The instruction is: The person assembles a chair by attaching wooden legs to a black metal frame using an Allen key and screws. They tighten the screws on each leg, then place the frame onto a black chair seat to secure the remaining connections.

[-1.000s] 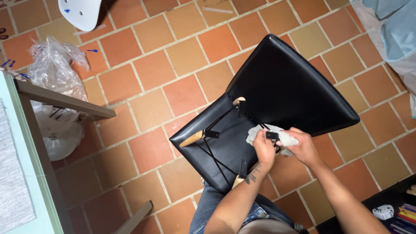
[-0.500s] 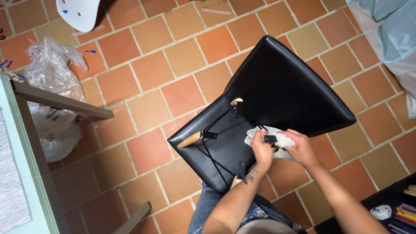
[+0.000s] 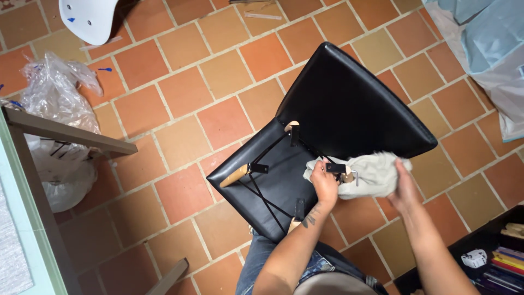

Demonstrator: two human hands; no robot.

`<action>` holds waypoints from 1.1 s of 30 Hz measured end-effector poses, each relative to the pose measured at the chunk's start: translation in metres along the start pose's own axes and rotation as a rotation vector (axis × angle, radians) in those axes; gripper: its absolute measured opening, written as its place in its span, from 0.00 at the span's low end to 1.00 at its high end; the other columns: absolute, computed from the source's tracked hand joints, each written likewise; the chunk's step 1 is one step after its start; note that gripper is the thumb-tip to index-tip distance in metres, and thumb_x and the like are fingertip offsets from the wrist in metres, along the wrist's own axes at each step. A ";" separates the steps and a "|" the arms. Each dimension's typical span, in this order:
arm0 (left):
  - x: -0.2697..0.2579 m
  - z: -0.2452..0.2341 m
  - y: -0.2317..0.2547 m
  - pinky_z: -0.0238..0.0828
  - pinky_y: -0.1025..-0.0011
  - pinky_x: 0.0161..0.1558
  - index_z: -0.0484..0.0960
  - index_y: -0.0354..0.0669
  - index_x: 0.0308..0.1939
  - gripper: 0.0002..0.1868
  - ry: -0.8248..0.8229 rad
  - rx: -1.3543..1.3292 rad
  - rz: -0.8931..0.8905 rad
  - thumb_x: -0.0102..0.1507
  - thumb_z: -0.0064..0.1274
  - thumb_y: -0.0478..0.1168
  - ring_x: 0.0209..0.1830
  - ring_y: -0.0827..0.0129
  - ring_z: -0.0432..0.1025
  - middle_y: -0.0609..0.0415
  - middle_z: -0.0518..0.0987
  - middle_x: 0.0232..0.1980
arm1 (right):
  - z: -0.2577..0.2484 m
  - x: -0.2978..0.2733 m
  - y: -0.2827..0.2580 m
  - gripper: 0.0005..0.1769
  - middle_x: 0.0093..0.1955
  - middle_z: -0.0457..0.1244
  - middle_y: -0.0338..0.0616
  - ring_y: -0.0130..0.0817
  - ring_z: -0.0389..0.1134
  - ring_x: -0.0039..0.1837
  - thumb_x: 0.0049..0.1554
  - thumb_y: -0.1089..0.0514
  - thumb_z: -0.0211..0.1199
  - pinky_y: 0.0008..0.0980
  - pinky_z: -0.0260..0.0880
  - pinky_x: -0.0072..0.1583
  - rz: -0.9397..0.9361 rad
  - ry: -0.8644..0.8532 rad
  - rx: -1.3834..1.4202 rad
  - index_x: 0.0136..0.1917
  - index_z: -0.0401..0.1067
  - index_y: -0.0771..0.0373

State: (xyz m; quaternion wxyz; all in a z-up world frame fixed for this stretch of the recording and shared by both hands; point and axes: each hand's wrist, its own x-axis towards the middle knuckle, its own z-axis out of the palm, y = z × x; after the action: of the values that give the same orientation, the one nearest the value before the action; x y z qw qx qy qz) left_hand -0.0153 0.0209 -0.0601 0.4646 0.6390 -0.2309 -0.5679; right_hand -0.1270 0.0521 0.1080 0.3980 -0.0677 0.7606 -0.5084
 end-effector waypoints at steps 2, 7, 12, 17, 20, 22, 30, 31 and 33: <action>0.004 0.004 0.003 0.73 0.70 0.17 0.71 0.40 0.25 0.24 0.015 -0.007 -0.012 0.74 0.44 0.47 0.13 0.60 0.72 0.41 0.73 0.15 | -0.018 0.039 0.046 0.26 0.67 0.57 0.42 0.36 0.61 0.68 0.62 0.49 0.60 0.41 0.63 0.68 0.041 -0.256 0.058 0.69 0.62 0.59; 0.001 0.006 0.001 0.74 0.66 0.19 0.72 0.39 0.26 0.23 0.026 0.037 0.036 0.74 0.45 0.47 0.17 0.56 0.75 0.38 0.74 0.17 | 0.008 -0.017 0.052 0.30 0.65 0.60 0.58 0.49 0.61 0.67 0.56 0.50 0.65 0.52 0.61 0.65 -0.074 -0.253 -0.454 0.69 0.65 0.63; -0.022 0.000 0.022 0.74 0.52 0.27 0.73 0.37 0.28 0.23 0.047 0.086 0.128 0.74 0.44 0.46 0.27 0.41 0.78 0.32 0.76 0.21 | -0.003 0.030 0.089 0.21 0.42 0.70 0.56 0.44 0.73 0.43 0.50 0.54 0.74 0.49 0.74 0.42 -0.020 -0.257 -0.396 0.52 0.76 0.68; -0.037 -0.002 0.027 0.72 0.51 0.33 0.71 0.40 0.28 0.19 0.087 0.116 0.207 0.73 0.45 0.43 0.34 0.36 0.77 0.32 0.77 0.25 | -0.014 0.047 0.089 0.40 0.47 0.68 0.66 0.60 0.71 0.47 0.31 0.66 0.83 0.64 0.74 0.45 0.136 -0.254 -0.531 0.58 0.74 0.76; -0.046 -0.004 0.030 0.73 0.52 0.35 0.70 0.40 0.28 0.20 0.096 0.091 0.193 0.74 0.46 0.44 0.35 0.36 0.77 0.32 0.78 0.27 | -0.017 0.038 0.072 0.39 0.48 0.68 0.71 0.65 0.71 0.49 0.35 0.70 0.80 0.67 0.74 0.47 0.165 -0.223 -0.580 0.60 0.71 0.80; -0.050 -0.001 0.031 0.73 0.52 0.35 0.70 0.41 0.28 0.20 0.107 0.100 0.186 0.73 0.46 0.45 0.34 0.37 0.78 0.34 0.78 0.26 | -0.019 0.032 0.061 0.36 0.45 0.67 0.73 0.67 0.71 0.46 0.34 0.72 0.77 0.67 0.73 0.46 0.158 -0.201 -0.607 0.57 0.71 0.83; -0.056 0.003 0.029 0.73 0.53 0.33 0.69 0.43 0.29 0.18 0.079 0.097 0.201 0.73 0.47 0.44 0.34 0.38 0.77 0.36 0.78 0.27 | -0.052 0.072 0.074 0.32 0.41 0.66 0.75 0.68 0.70 0.41 0.34 0.76 0.75 0.65 0.73 0.41 0.193 -0.157 -0.595 0.53 0.70 0.87; -0.057 0.003 0.032 0.73 0.52 0.33 0.69 0.42 0.29 0.18 0.072 0.104 0.200 0.73 0.47 0.44 0.34 0.38 0.77 0.35 0.78 0.27 | -0.054 0.070 0.073 0.31 0.40 0.66 0.76 0.68 0.70 0.40 0.34 0.77 0.74 0.65 0.73 0.41 0.195 -0.150 -0.595 0.53 0.70 0.87; -0.060 -0.001 0.039 0.72 0.51 0.33 0.69 0.42 0.29 0.18 0.066 0.110 0.196 0.73 0.47 0.43 0.35 0.37 0.77 0.34 0.78 0.27 | -0.048 0.057 0.066 0.30 0.39 0.65 0.76 0.68 0.70 0.40 0.35 0.77 0.74 0.66 0.72 0.41 0.196 -0.141 -0.598 0.52 0.70 0.88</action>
State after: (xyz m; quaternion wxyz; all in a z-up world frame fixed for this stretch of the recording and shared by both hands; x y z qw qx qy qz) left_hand -0.0204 0.0528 0.0034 0.4894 0.6562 -0.3076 -0.4851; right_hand -0.1780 0.0888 0.0312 0.4591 -0.1430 0.8498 -0.2157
